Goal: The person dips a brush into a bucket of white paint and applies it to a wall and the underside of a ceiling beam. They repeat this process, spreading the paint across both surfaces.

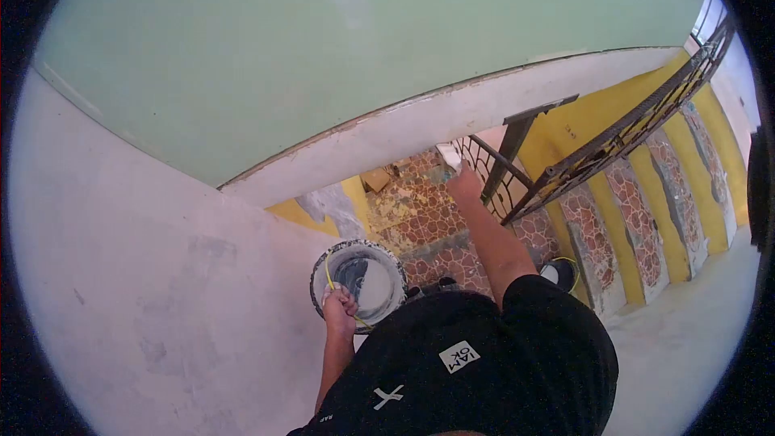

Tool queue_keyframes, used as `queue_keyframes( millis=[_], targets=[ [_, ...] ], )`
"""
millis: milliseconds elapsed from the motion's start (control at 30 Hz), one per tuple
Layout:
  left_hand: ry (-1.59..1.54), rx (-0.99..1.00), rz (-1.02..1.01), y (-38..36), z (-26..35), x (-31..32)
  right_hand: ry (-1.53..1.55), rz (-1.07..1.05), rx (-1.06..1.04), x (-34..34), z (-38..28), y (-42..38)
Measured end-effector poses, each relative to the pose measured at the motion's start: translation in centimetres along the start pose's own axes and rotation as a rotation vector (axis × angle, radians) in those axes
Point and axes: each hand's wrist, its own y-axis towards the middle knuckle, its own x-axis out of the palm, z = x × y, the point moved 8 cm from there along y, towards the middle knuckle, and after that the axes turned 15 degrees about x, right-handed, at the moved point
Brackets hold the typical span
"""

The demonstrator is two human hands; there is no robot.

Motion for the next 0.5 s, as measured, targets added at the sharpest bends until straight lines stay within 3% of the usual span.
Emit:
queue_keyframes(
  millis=[33,100,167,233,267,300,367,500],
  targets=[
    [-0.001,-0.011,0.004,0.0,0.1,0.1,-0.011,-0.002,0.005,2.5,1.8,1.3],
    [0.002,-0.037,0.005,-0.5,0.2,0.7,0.538,-0.165,0.153,9.3,8.1,4.7],
    [0.036,-0.004,-0.002,-1.4,1.2,2.2,0.555,-0.264,0.277,6.6,7.2,2.7],
    [0.047,0.052,-0.101,-1.4,1.6,2.4,0.983,-0.709,0.726,7.9,7.7,-0.7],
    [0.038,0.043,-0.084,-1.2,1.5,1.9,0.99,-0.679,0.779,7.2,7.1,-1.8],
    [0.021,0.041,-0.1,-1.0,1.4,1.8,0.973,-0.685,0.783,7.0,7.5,-2.1],
    [0.007,0.036,-0.11,-0.9,1.2,1.7,1.105,-0.936,0.631,7.3,6.4,-2.5],
    [-0.017,0.047,0.008,-0.4,1.0,0.7,1.025,-0.767,0.475,9.0,7.5,-0.3]
  ],
)
